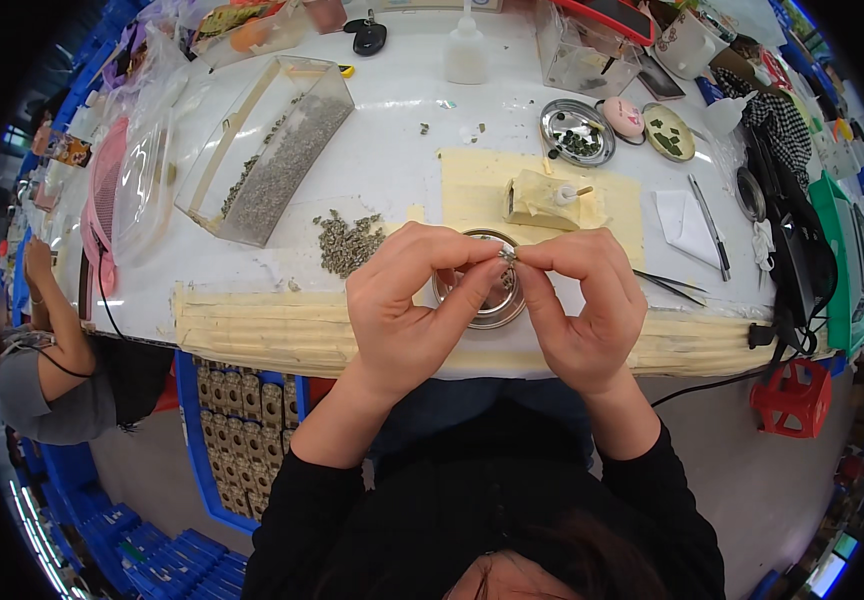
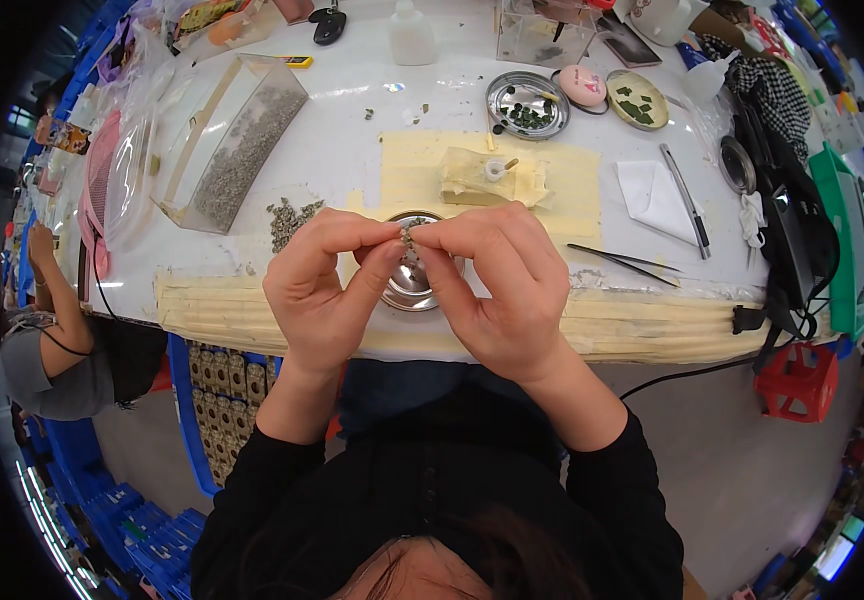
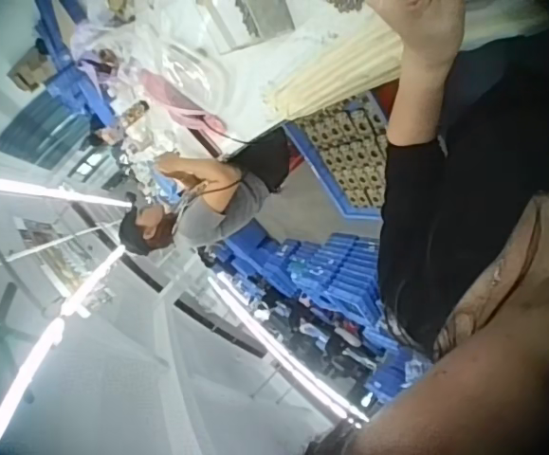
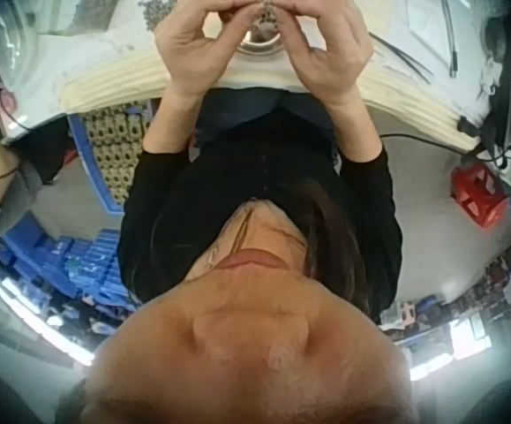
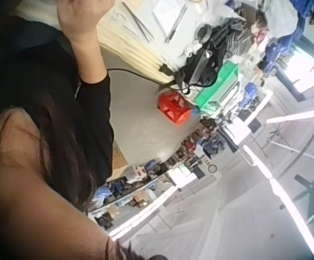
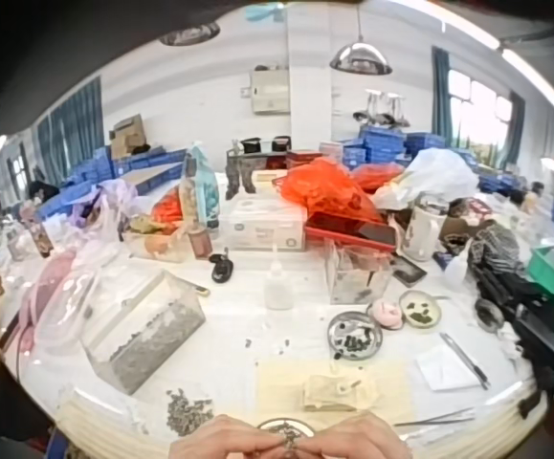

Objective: Picking up tiny metal pins and inserting them into a circular metal component at a factory workbench.

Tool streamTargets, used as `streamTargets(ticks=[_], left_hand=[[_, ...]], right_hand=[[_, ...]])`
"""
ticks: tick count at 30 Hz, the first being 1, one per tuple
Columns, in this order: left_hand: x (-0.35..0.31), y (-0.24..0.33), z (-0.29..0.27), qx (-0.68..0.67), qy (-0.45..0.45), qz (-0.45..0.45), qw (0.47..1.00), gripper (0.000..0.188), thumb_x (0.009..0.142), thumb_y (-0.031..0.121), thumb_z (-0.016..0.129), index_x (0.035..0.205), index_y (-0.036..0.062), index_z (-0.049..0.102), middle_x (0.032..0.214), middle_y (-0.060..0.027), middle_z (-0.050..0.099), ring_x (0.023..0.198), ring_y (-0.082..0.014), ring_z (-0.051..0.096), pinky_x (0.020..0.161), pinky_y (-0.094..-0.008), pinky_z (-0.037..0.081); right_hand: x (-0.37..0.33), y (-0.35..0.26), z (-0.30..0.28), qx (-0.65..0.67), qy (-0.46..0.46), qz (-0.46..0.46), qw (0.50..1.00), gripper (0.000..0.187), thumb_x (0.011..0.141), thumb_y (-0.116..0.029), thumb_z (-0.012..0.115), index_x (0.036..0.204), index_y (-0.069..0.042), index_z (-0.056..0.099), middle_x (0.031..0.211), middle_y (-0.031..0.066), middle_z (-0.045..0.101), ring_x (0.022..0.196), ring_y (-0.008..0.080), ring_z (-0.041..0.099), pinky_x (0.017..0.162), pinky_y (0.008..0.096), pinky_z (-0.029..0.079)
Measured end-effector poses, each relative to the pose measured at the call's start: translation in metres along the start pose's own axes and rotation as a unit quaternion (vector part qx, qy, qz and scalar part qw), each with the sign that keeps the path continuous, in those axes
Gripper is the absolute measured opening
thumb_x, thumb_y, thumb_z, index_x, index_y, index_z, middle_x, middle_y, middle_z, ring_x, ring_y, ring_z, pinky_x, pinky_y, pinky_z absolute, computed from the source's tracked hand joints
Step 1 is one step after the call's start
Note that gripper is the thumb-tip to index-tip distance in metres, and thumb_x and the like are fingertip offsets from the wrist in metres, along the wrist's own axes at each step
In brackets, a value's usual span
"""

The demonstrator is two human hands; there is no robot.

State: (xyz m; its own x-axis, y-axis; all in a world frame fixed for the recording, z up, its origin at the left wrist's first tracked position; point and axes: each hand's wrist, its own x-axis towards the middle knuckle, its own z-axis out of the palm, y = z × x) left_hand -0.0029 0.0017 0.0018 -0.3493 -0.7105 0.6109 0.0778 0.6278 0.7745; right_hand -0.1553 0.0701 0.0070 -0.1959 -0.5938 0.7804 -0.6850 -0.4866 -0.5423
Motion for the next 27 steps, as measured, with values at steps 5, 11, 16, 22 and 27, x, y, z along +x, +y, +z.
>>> streamTargets(ticks=[5, 11, 16, 22, 27], left_hand=[[-0.0018, 0.0011, -0.0005, -0.063, -0.02, -0.062, 0.996, 0.016, 0.08, -0.002, 0.078, 0.095, 0.0003, 0.075, 0.086, -0.0074, 0.072, 0.07, -0.0102, 0.061, 0.062, -0.0236, 0.047], [-0.0041, 0.0014, -0.0037, -0.239, -0.043, -0.184, 0.952, 0.016, 0.086, -0.003, 0.073, 0.102, -0.0046, 0.072, 0.094, -0.0088, 0.073, 0.08, -0.0091, 0.064, 0.071, -0.023, 0.051], [-0.001, 0.0087, -0.0045, -0.294, -0.042, -0.226, 0.928, 0.017, 0.089, -0.004, 0.071, 0.105, -0.0072, 0.069, 0.097, -0.0109, 0.072, 0.087, -0.0117, 0.067, 0.078, -0.0242, 0.054], [-0.003, 0.0019, -0.0087, -0.264, -0.092, -0.204, 0.938, 0.015, 0.089, -0.003, 0.071, 0.104, -0.0075, 0.069, 0.097, -0.0108, 0.072, 0.087, -0.0117, 0.067, 0.077, -0.0237, 0.054], [-0.0019, 0.0047, -0.0084, -0.318, -0.067, -0.231, 0.917, 0.013, 0.093, -0.001, 0.068, 0.104, -0.0066, 0.069, 0.095, -0.01, 0.072, 0.086, -0.011, 0.067, 0.077, -0.0236, 0.054]], right_hand=[[-0.0002, -0.0004, 0.0011, -0.037, 0.006, -0.032, 0.999, 0.025, 0.07, 0.007, 0.079, 0.09, -0.004, 0.07, 0.08, 0.0059, 0.065, 0.068, 0.0215, 0.06, 0.059, 0.0306, 0.047], [0.0007, -0.0008, 0.0029, -0.036, 0.009, -0.064, 0.997, 0.027, 0.068, 0.007, 0.079, 0.09, -0.005, 0.071, 0.079, 0.0054, 0.065, 0.069, 0.0224, 0.06, 0.059, 0.0316, 0.048], [0.0012, 0.0012, 0.0008, -0.021, -0.012, -0.052, 0.998, 0.025, 0.07, 0.007, 0.077, 0.091, -0.005, 0.07, 0.081, 0.0053, 0.064, 0.071, 0.0233, 0.06, 0.061, 0.0322, 0.048], [0.002, 0.0019, -0.0008, -0.014, -0.029, -0.051, 0.998, 0.024, 0.073, 0.007, 0.076, 0.093, -0.004, 0.069, 0.082, 0.0053, 0.065, 0.074, 0.0235, 0.061, 0.064, 0.0321, 0.048], [-0.0012, 0.001, 0.0006, 0.057, -0.029, 0.0, 0.998, 0.024, 0.075, 0.007, 0.076, 0.096, -0.003, 0.069, 0.084, 0.0052, 0.065, 0.074, 0.0218, 0.061, 0.062, 0.0309, 0.048]])
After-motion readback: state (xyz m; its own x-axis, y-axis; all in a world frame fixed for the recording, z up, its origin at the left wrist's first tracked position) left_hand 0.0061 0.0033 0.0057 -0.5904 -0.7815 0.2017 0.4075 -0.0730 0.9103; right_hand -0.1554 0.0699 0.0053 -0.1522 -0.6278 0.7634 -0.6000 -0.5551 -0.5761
